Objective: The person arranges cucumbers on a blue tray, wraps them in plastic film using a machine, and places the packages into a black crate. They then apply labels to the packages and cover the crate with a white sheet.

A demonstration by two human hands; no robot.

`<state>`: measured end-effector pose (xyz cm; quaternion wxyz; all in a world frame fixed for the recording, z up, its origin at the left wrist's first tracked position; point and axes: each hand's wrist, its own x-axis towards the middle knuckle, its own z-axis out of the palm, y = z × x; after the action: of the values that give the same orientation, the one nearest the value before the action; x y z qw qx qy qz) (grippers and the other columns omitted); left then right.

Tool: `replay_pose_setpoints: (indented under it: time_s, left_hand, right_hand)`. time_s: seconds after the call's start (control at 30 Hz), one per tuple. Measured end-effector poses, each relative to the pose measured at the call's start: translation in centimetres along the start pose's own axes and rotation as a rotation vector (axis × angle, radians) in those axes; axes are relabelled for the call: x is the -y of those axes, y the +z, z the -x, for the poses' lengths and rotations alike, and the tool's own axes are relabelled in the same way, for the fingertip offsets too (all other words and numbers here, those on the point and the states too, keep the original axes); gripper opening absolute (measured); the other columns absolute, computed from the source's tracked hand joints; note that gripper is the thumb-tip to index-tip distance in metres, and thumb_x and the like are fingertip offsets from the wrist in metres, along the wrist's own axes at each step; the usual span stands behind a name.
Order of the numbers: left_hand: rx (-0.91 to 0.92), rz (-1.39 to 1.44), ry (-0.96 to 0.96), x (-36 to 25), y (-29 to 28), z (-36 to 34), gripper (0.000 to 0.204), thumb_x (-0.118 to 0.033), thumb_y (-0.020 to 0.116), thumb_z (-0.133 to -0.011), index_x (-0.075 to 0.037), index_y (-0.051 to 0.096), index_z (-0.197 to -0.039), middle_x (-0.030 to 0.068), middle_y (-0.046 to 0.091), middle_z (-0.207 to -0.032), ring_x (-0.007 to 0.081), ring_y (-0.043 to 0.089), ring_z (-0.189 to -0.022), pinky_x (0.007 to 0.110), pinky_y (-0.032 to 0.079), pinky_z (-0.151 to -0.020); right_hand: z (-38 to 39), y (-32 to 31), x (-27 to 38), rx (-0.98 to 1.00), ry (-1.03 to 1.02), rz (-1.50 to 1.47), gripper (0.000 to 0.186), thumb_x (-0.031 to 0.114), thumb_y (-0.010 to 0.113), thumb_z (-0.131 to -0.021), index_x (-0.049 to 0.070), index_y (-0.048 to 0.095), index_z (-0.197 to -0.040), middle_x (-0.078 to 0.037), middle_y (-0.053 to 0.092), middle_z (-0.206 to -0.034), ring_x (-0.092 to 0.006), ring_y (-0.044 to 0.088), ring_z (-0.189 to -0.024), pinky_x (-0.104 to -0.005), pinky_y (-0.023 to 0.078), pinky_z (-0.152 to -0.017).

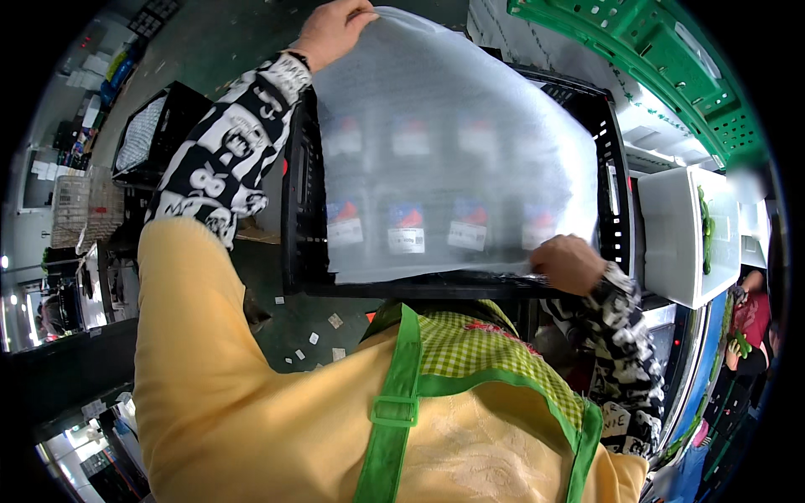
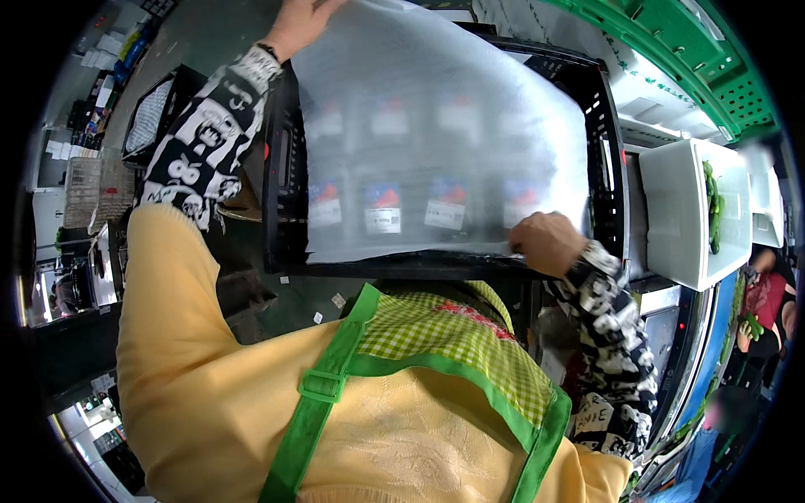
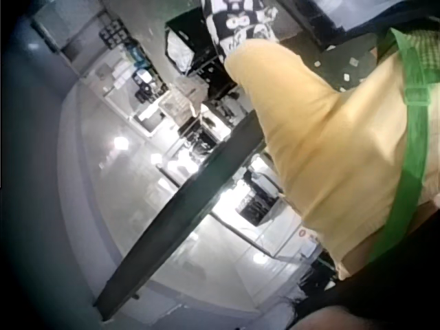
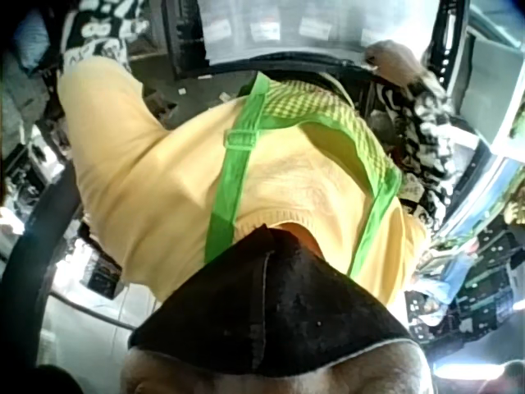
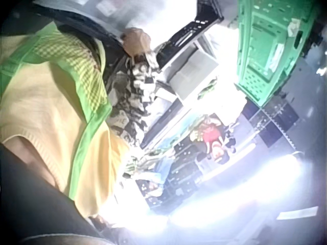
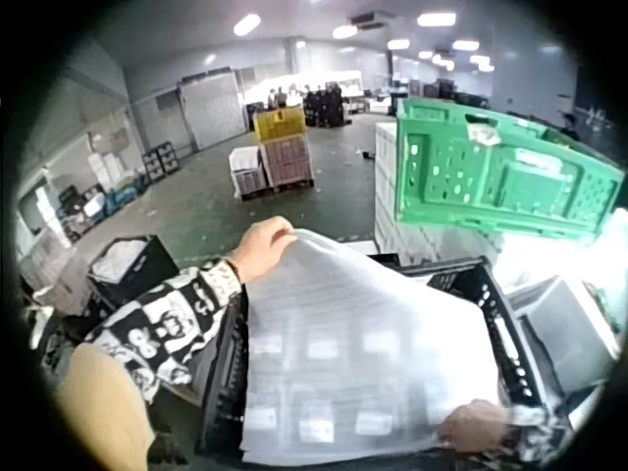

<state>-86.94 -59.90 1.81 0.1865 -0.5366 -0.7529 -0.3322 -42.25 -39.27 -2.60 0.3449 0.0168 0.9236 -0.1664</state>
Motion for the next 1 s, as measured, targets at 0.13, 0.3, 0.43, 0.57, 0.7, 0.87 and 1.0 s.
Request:
replay_pose_setpoints:
  time_s: [0.13, 0.3, 0.43, 0.57, 0.7, 0.87, 1.0]
  left_hand:
    - [0.0, 0.031, -0.06, 0.6, -4.6, 3.1, 0.017, -0.026, 0.066, -0.094, -0.01, 0.069, -0.097, 0.0046, 0.068, -0.083, 0.015, 0.063, -0.073, 0.034, 0.049, -0.069]
    - [0.168, 0.069, -0.384, 0.0, -9.6, 6.5, 0.019, -0.019, 0.065, -0.096, -0.001, 0.062, -0.093, -0.0022, 0.056, -0.069, 0.0038, 0.048, -0.063, 0.023, 0.04, -0.056]
    - [0.245, 0.301, -0.6, -3.0, -8.3, 11.0, 0.01, -0.008, 0.064, -0.095, -0.002, 0.059, -0.09, -0.0052, 0.056, -0.075, 0.0018, 0.05, -0.07, 0.02, 0.042, -0.063]
    - [0.33, 0.249, -0.67, -5.7, -7.2, 18.9, 0.01, -0.002, 0.06, -0.093, -0.003, 0.051, -0.089, -0.0064, 0.045, -0.067, 0.0009, 0.04, -0.058, 0.021, 0.032, -0.052]
    - [0.387, 0.148, -0.716, -11.3, -4.9, 21.3, 0.013, -0.002, 0.064, -0.088, -0.002, 0.052, -0.087, 0.0034, 0.053, -0.059, 0.0087, 0.049, -0.054, 0.028, 0.04, -0.052]
    - [0.583, -0.006, -0.765, -16.2, -6.0, 24.0, 0.017, -0.012, 0.068, -0.083, -0.003, 0.053, -0.084, 0.0133, 0.062, -0.061, 0.0312, 0.064, -0.059, 0.042, 0.048, -0.059]
    - [0.95, 0.281, -0.838, -20.0, -7.1, 21.8, 0.026, -0.017, 0.079, -0.077, -0.003, 0.058, -0.072, 0.0079, 0.061, -0.058, 0.0124, 0.057, -0.051, 0.03, 0.045, -0.051]
  right_hand:
    - [6.6, -6.6, -2.1, -0.51, -0.024, 0.424, 0.022, -0.002, 0.063, -0.076, 0.016, 0.073, -0.084, 0.0, 0.066, -0.088, -0.0243, 0.059, -0.09, -0.0392, 0.045, -0.083]
    - [9.5, -14.0, -8.5, -0.831, 0.134, 0.472, 0.008, 0.008, 0.067, -0.081, 0.013, 0.072, -0.084, -0.002, 0.062, -0.093, -0.0253, 0.055, -0.096, -0.0401, 0.043, -0.081]
    - [5.4, -14.4, -15.8, -0.903, 0.04, 0.495, 0.008, 0.011, 0.068, -0.084, 0.012, 0.073, -0.089, -0.003, 0.063, -0.099, -0.0256, 0.059, -0.098, -0.0385, 0.046, -0.086]
    - [-1.4, -13.2, -17.7, -0.935, -0.02, 0.499, 0.012, 0.014, 0.067, -0.085, 0.015, 0.075, -0.094, -0.001, 0.063, -0.106, -0.0221, 0.06, -0.102, -0.0379, 0.046, -0.091]
    - [-2.9, -12.0, -17.7, -0.911, 0.077, 0.565, 0.011, 0.015, 0.066, -0.085, 0.022, 0.075, -0.086, 0.004, 0.062, -0.104, -0.0151, 0.058, -0.107, -0.036, 0.045, -0.091]
    - [-7.6, -10.2, -18.6, -0.936, -0.043, 0.703, 0.012, 0.021, 0.066, -0.074, 0.018, 0.061, -0.063, 0.004, 0.058, -0.088, -0.0151, 0.056, -0.094, -0.0343, 0.042, -0.078]
    - [-8.0, -8.5, -19.7, -0.927, 0.005, 0.789, 0.015, 0.023, 0.062, -0.075, 0.022, 0.059, -0.06, 0.004, 0.055, -0.083, -0.0163, 0.054, -0.088, -0.0368, 0.038, -0.079]
